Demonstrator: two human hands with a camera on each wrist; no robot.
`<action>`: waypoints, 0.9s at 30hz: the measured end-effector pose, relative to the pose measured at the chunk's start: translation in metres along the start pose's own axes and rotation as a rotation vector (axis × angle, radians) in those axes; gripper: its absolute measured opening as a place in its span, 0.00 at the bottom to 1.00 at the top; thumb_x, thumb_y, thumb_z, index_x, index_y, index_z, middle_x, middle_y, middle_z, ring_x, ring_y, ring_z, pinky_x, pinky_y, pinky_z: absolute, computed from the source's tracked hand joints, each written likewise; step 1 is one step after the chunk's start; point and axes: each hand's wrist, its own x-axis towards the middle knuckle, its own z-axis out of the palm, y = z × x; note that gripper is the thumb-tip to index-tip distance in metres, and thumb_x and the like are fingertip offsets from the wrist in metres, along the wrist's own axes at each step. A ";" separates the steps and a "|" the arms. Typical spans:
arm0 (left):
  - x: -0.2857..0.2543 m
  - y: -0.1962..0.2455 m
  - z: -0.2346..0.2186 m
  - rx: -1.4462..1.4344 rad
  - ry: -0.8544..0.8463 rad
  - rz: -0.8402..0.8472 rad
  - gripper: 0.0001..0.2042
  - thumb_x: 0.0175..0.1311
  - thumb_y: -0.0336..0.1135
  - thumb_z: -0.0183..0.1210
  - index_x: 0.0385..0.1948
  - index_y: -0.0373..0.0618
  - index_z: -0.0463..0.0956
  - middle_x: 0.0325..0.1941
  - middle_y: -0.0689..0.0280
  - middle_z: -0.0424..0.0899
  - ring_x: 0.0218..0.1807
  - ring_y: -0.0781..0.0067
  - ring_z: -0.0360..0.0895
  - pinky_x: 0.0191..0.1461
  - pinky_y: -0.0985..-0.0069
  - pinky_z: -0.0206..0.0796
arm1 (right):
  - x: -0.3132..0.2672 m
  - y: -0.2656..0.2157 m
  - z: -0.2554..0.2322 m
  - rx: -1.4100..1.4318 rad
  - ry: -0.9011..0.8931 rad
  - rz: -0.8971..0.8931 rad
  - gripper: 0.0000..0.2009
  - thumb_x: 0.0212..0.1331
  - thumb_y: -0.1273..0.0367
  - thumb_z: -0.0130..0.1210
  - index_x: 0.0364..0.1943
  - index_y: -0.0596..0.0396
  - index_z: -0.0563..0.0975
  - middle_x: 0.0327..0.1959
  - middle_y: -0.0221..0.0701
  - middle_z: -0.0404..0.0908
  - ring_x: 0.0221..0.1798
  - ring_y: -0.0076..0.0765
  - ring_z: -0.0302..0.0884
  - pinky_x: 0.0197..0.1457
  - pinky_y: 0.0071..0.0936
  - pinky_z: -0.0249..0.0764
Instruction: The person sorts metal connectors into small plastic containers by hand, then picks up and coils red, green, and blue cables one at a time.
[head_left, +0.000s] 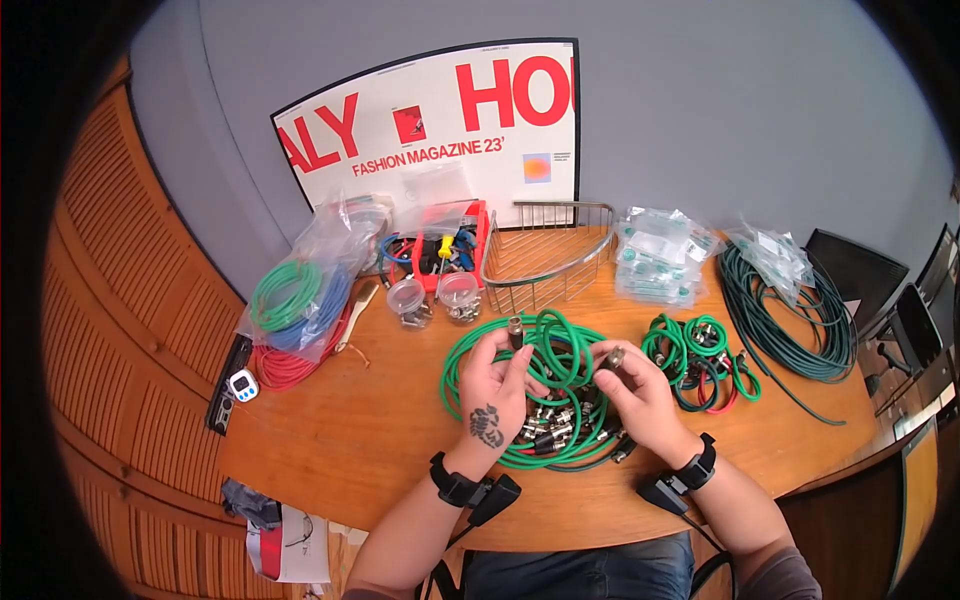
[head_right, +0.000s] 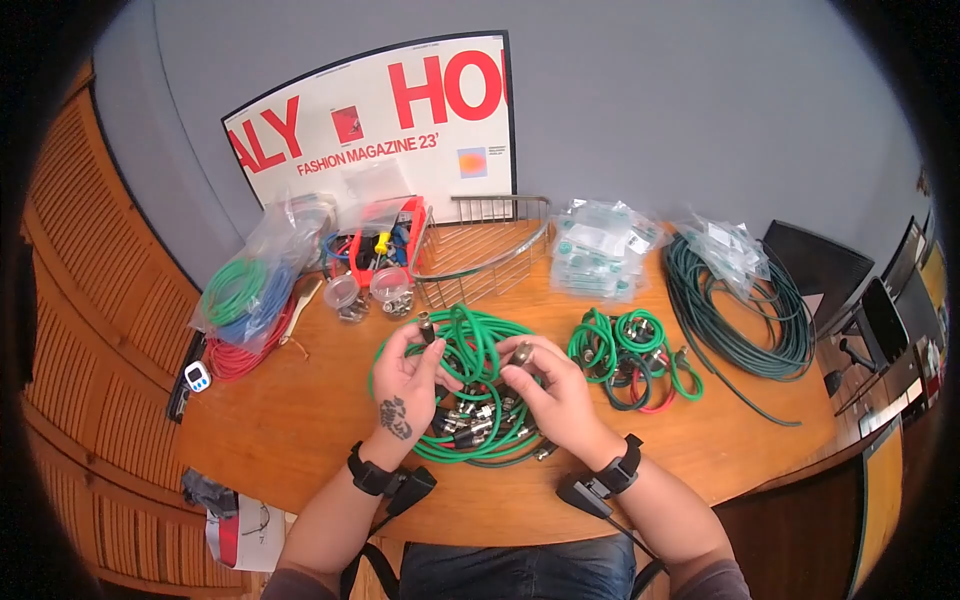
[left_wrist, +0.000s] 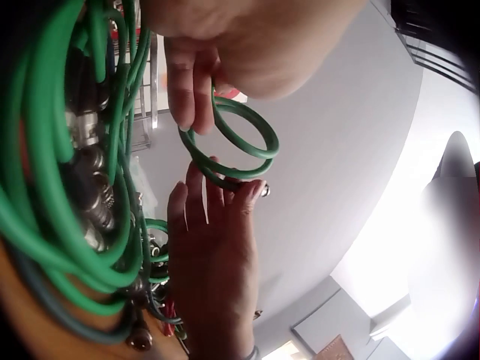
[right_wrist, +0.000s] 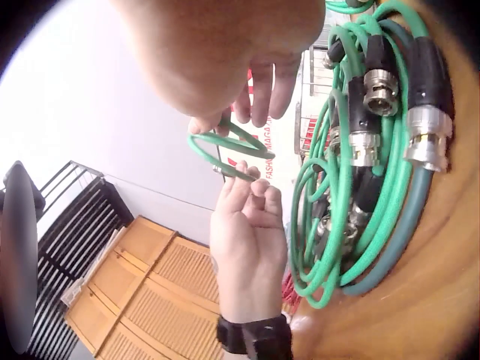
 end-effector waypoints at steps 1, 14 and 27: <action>0.000 -0.003 0.001 0.037 0.030 0.045 0.12 0.72 0.27 0.53 0.52 0.33 0.67 0.40 0.60 0.81 0.24 0.73 0.81 0.27 0.80 0.74 | -0.002 0.002 0.003 0.256 0.008 0.167 0.10 0.66 0.72 0.56 0.48 0.60 0.78 0.51 0.32 0.80 0.50 0.27 0.78 0.52 0.27 0.77; -0.004 -0.008 0.001 0.190 0.010 0.069 0.09 0.71 0.23 0.51 0.50 0.32 0.66 0.44 0.58 0.78 0.26 0.72 0.82 0.25 0.79 0.76 | -0.001 -0.001 0.000 0.518 0.033 0.389 0.09 0.71 0.68 0.53 0.46 0.60 0.77 0.39 0.30 0.84 0.41 0.23 0.81 0.48 0.22 0.77; 0.000 -0.002 -0.011 0.777 0.006 0.508 0.12 0.69 0.23 0.53 0.52 0.37 0.71 0.37 0.54 0.81 0.23 0.69 0.79 0.27 0.73 0.70 | 0.006 -0.001 -0.005 0.419 0.184 0.448 0.10 0.73 0.64 0.50 0.34 0.54 0.72 0.27 0.22 0.77 0.27 0.15 0.71 0.31 0.15 0.67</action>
